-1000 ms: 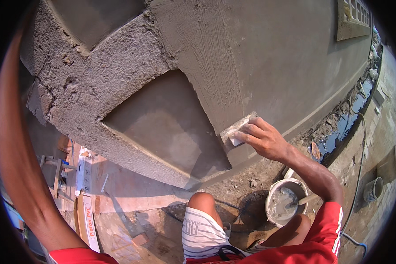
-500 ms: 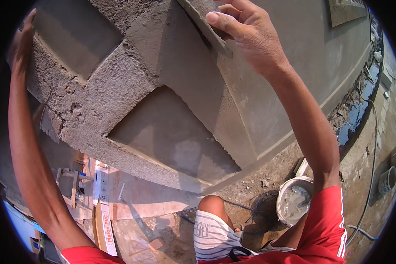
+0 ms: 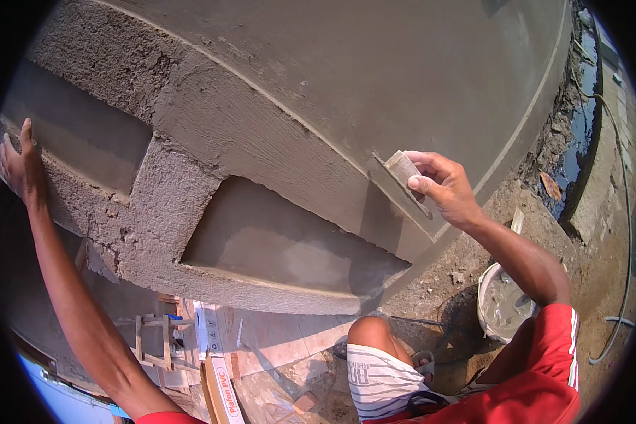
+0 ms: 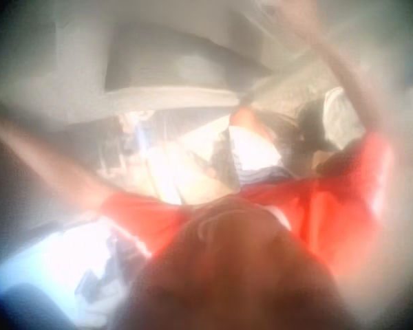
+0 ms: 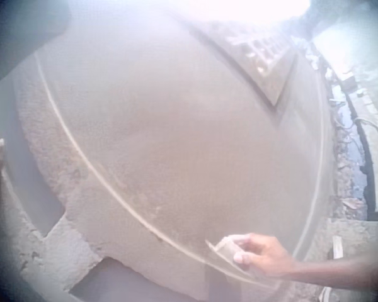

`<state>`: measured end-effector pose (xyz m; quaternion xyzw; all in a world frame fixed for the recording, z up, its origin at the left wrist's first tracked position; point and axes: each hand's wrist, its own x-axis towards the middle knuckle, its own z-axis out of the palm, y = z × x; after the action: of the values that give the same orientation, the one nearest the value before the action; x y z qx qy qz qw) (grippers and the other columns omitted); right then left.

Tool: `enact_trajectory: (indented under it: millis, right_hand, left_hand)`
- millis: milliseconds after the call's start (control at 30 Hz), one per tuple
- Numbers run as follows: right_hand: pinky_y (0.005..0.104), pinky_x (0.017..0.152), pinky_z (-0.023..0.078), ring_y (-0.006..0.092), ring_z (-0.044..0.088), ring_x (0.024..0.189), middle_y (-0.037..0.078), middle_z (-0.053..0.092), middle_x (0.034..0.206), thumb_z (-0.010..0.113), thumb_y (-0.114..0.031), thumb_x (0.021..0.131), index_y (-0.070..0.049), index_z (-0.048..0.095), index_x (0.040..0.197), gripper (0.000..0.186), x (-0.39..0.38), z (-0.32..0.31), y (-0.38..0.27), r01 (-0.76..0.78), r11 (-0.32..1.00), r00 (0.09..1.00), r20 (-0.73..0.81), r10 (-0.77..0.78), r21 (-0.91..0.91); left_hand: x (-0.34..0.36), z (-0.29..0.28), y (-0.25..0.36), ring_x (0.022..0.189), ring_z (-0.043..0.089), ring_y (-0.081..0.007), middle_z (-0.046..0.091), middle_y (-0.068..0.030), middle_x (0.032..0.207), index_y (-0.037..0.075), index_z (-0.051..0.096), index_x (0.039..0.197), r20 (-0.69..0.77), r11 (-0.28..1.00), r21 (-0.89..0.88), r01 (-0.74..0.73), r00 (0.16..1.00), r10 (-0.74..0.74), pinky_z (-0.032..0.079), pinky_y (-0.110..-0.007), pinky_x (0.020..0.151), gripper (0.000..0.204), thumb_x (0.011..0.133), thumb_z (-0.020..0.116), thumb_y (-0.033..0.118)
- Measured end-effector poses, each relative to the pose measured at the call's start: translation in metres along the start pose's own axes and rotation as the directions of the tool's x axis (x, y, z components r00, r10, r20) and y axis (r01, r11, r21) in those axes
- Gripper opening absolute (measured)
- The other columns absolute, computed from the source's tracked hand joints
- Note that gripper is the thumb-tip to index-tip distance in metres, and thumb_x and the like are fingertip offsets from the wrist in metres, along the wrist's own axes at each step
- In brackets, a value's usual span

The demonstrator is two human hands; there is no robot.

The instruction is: The person applies and smooths wet cement onto a wall using a trowel. The person repeatedly scoops cement from a bucket and spreads it evenly across the wall surface, focusing on edges and corners.

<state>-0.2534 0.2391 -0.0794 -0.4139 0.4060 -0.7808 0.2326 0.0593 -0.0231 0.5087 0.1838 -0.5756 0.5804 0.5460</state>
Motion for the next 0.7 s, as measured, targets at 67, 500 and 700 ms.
enact_trajectory:
  millis: [67,500,700]
  right_hand:
    - [0.0297,0.072,0.055,0.0130,0.065,0.087,0.009,0.067,0.097,0.063,-0.015,0.092,0.000,0.054,0.133,0.045,0.022,0.011,-0.034,0.096,0.990,0.995,-0.014,-0.095,0.105]
    - [0.0368,0.078,0.054,0.0205,0.066,0.082,0.012,0.068,0.088,0.067,-0.013,0.089,-0.003,0.063,0.125,0.037,0.113,0.074,-0.107,0.418,0.906,0.906,0.097,-0.411,-0.068]
    - [0.0366,0.082,0.054,0.0193,0.068,0.089,0.013,0.071,0.093,0.065,-0.011,0.089,-0.006,0.062,0.126,0.038,0.043,0.036,-0.019,0.236,0.970,0.971,0.043,-0.234,-0.060]
  left_hand:
    - [-0.002,-0.002,-0.004,0.142,0.033,-0.0324,0.039,-0.0217,0.151,-0.002,0.046,0.141,0.023,0.999,-0.004,-0.041,0.999,0.041,0.021,-0.042,0.117,0.086,0.087,0.053,0.064]
    - [-0.003,-0.014,0.007,0.139,0.036,-0.0362,0.041,-0.0263,0.147,-0.009,0.044,0.140,0.087,0.999,-0.033,-0.006,0.996,0.009,0.024,-0.042,0.116,0.085,0.089,0.055,0.057]
    - [0.004,-0.019,0.015,0.137,0.039,-0.0364,0.044,-0.0268,0.145,-0.011,0.045,0.138,0.094,0.994,-0.110,-0.001,0.996,0.011,0.028,-0.040,0.114,0.085,0.087,0.057,0.057]
